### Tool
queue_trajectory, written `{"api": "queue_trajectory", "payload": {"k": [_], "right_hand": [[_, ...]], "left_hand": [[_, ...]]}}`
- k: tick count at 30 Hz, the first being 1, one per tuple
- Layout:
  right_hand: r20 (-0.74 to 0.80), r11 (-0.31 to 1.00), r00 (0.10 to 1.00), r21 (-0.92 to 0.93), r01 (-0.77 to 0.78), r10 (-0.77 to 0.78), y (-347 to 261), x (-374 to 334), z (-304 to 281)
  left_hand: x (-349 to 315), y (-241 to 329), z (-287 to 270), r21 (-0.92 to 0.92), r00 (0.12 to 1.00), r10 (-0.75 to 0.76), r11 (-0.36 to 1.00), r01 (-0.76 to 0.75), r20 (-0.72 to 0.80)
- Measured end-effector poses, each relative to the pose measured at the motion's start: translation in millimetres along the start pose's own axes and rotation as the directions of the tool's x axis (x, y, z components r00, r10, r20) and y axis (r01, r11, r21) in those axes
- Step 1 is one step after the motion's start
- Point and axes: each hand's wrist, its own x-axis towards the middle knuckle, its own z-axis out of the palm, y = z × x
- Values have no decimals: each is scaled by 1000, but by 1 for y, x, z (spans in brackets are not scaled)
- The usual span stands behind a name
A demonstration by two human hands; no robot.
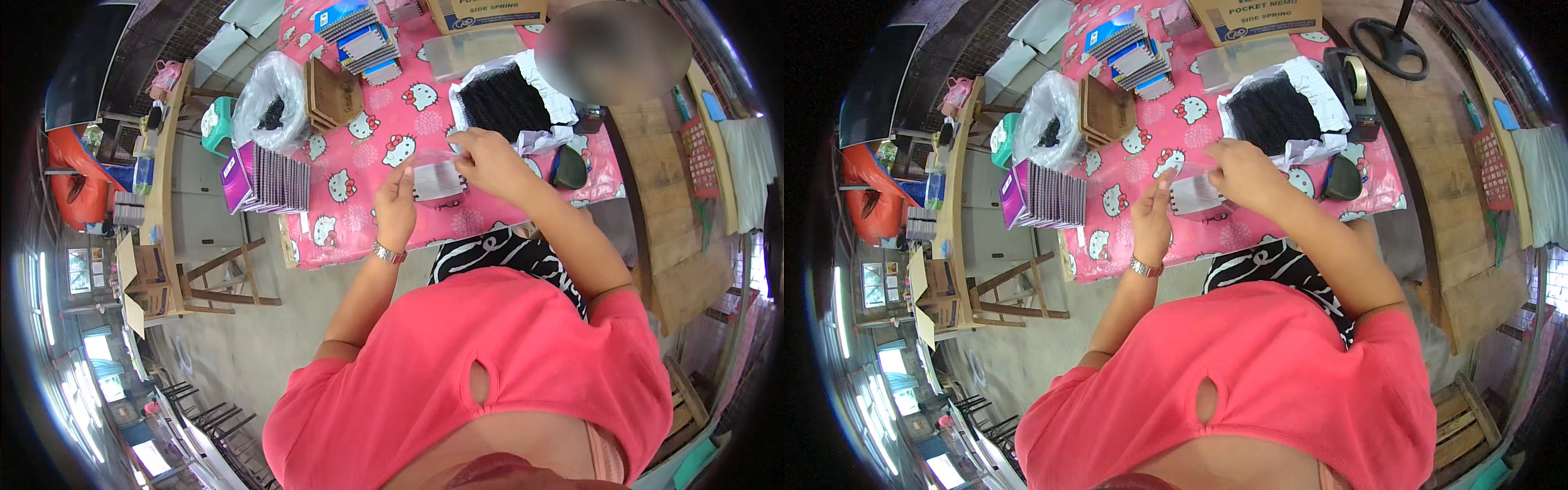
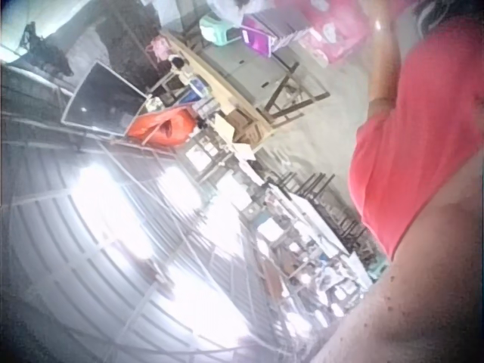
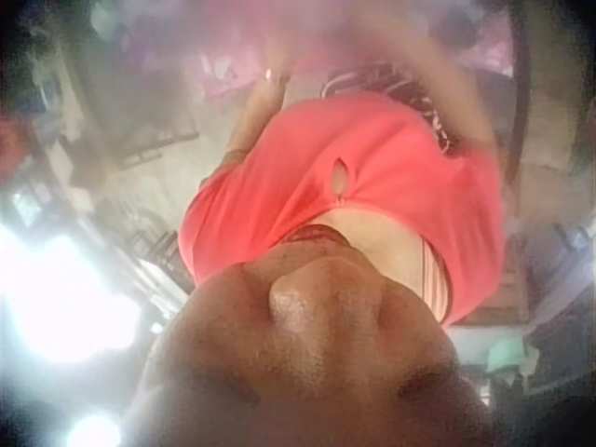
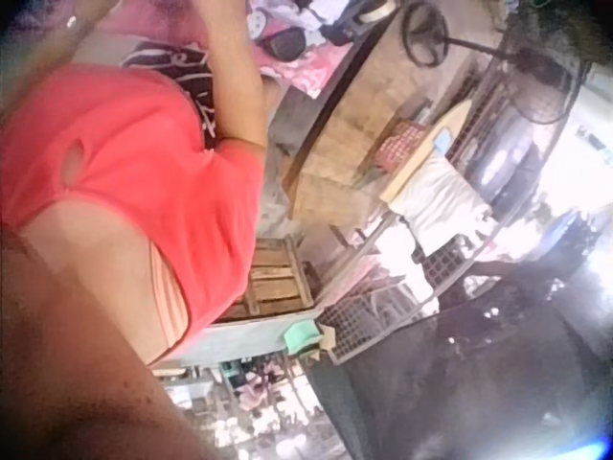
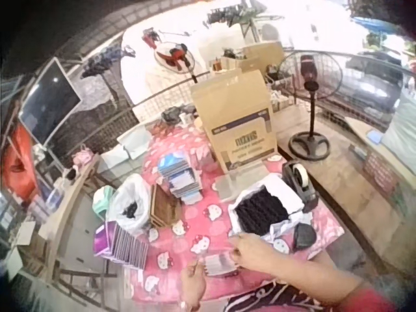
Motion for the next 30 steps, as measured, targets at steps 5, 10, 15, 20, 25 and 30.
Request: {"api": "queue_trajectory", "payload": {"k": [5, 10, 15, 20, 25, 30], "right_hand": [[-109, 833, 994, 552, 45, 19, 10, 1, -19], [-40, 849, 905, 332, 411, -423, 34, -25, 19], [13, 897, 946, 324, 301, -322, 33, -32, 18], [151, 890, 882, 182, 418, -446, 33, -35, 20], [312, 897, 851, 13, 441, -423, 15, -31, 20], [-153, 872, 861, -17, 489, -486, 61, -10, -16]], "left_hand": [[-14, -3, -9, -251, 939, 111, 947, -199, -325], [-41, -35, 13, -409, 977, 37, 904, -122, -209], [-40, -33, 15, 45, 932, 308, 951, -305, -191], [-37, -29, 11, 179, 911, 405, 905, -386, -83], [-25, -27, 11, 444, 846, 522, 736, -511, 110], [-27, 5, 18, 689, 872, 443, 565, -453, 210]]}}
